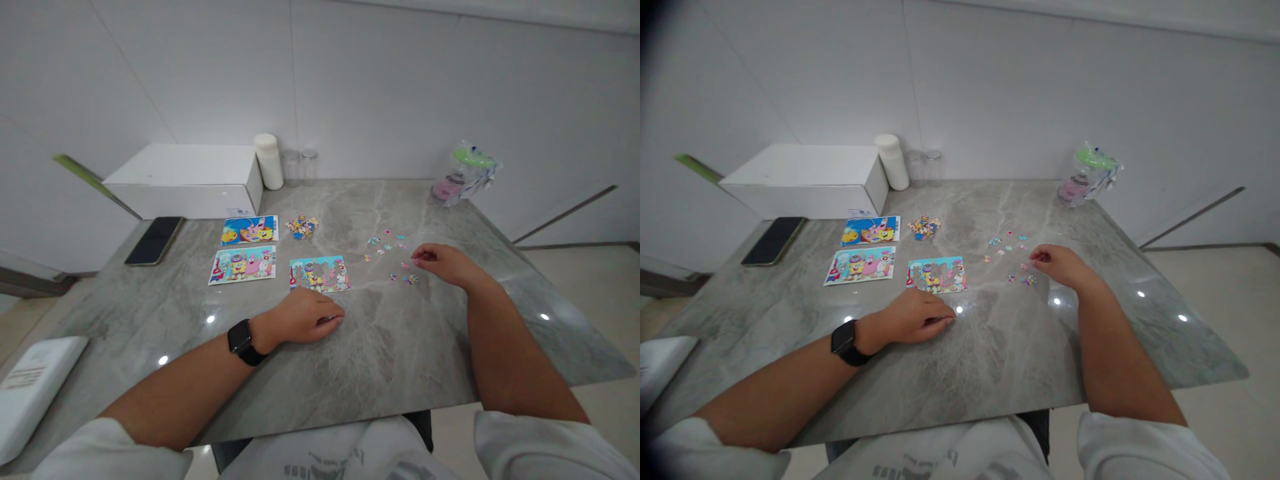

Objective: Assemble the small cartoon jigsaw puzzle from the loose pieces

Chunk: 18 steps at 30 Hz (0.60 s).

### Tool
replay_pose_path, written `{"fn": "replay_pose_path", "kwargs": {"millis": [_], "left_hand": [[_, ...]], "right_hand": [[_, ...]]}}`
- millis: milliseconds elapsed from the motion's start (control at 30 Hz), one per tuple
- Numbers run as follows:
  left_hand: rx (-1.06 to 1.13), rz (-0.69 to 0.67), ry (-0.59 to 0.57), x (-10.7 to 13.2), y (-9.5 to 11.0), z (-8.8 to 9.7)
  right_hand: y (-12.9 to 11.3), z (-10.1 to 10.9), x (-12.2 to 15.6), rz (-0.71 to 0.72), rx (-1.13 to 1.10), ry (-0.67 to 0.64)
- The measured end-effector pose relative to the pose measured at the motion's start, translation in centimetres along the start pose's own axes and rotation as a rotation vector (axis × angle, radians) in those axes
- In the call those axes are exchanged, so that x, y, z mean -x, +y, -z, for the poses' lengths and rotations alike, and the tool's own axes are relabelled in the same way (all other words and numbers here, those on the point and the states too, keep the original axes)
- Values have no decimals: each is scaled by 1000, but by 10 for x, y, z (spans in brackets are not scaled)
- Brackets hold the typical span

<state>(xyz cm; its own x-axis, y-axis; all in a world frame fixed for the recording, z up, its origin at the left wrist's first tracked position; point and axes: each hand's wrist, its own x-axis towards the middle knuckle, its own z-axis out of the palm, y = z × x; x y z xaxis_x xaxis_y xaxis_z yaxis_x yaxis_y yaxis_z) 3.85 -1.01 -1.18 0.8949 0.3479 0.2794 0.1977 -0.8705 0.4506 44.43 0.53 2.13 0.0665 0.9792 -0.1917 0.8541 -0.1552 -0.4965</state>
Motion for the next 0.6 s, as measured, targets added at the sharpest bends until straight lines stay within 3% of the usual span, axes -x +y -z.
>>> {"fn": "replay_pose_path", "kwargs": {"millis": [133, 233, 367, 467, 600], "left_hand": [[8, 1, 4, 1, 0, -2], [5, 26, 7, 1, -1, -2], [-64, 226, 158, -1, -7, 4], [-67, 430, 334, -1, -17, 10], [-28, 533, 459, -2, -33, 13]], "right_hand": [[-45, -6, 0, 89, -268, -21], [-86, -17, -4, 155, -375, -121], [-129, -49, -12, 192, -534, -209], [-143, -84, -18, 248, -669, -206], [-142, -123, -21, 247, -875, -94]]}}
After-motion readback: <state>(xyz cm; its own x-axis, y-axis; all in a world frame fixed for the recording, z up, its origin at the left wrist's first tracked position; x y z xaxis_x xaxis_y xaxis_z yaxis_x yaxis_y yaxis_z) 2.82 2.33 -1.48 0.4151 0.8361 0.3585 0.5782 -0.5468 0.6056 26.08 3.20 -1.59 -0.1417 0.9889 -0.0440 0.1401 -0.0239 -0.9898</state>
